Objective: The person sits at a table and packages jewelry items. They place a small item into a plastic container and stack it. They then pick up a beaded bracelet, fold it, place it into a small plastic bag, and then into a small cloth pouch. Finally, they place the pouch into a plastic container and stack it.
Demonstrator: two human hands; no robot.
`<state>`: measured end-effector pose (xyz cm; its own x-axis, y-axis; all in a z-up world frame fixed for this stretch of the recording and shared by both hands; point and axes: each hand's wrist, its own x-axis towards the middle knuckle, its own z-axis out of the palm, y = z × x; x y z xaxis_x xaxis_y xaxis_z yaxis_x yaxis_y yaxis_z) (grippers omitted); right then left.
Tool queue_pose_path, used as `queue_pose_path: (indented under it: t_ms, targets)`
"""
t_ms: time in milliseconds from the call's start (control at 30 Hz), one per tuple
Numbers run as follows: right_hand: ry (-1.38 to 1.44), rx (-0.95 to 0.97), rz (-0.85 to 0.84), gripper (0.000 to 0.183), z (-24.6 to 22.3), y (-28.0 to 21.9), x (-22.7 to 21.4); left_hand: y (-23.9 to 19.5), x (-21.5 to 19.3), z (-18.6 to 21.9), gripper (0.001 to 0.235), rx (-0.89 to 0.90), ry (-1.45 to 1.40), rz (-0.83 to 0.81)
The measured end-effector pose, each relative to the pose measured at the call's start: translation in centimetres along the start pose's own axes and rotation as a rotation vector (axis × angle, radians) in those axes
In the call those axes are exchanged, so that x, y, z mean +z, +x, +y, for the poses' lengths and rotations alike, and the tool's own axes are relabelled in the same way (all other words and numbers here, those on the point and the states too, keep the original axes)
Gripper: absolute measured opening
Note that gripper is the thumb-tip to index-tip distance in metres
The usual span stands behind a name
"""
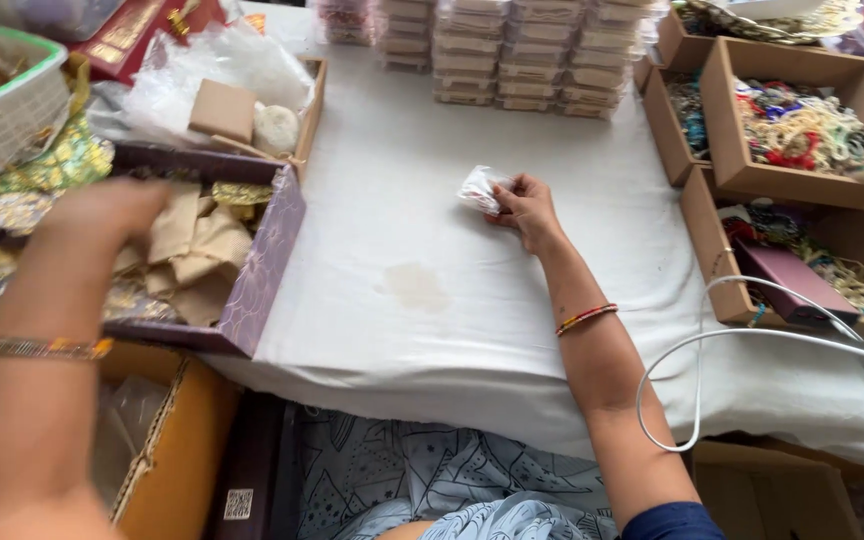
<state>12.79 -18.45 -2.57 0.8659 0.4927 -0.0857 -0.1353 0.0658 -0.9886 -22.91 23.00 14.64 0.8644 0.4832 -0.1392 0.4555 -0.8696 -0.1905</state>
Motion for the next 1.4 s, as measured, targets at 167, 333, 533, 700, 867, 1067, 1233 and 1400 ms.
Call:
queue_pose_path:
  t_ms: [167,333,533,700,867,1067,1233,1400]
  targets:
    - [0.024,-0.027,-0.007,0.014,0.8,0.7,-0.4,2.4,6.0,-4.4,0.070,-0.083,0.053,-0.203]
    - [0.003,-0.001,-0.021,0.014,0.2,0.0,-0.2,11.0,9.1,-12.4,0.057,-0.147,-0.400,-0.272]
    - [0.004,0.000,-0.040,0.014,0.0,-0.4,0.2,10.1,-5.1,1.9,0.031,0.020,0.170,0.343]
    - [-0.024,-0.038,0.063,0.014,-0.6,-1.1,1.2,16.4,-2.3,19.8,0.022,0.282,-0.206,1.038]
    - [0.049,-0.215,0.150,0.010,-1.2,-1.2,1.9,15.1,6.3,32.5,0.009,0.384,-0.227,0.978]
    - [0.123,-0.320,0.161,0.009,0.0,-0.2,1.7,12.3,6.1,33.7,0.010,0.219,-0.818,0.469]
    - [0.024,-0.495,0.116,0.012,0.1,-0.9,3.0,12.8,7.8,32.6,0.018,0.138,-1.036,0.373]
    - [-0.596,-0.642,0.094,0.009,-1.6,-3.2,4.4,12.7,8.1,33.3,0.006,0.200,-0.900,0.801]
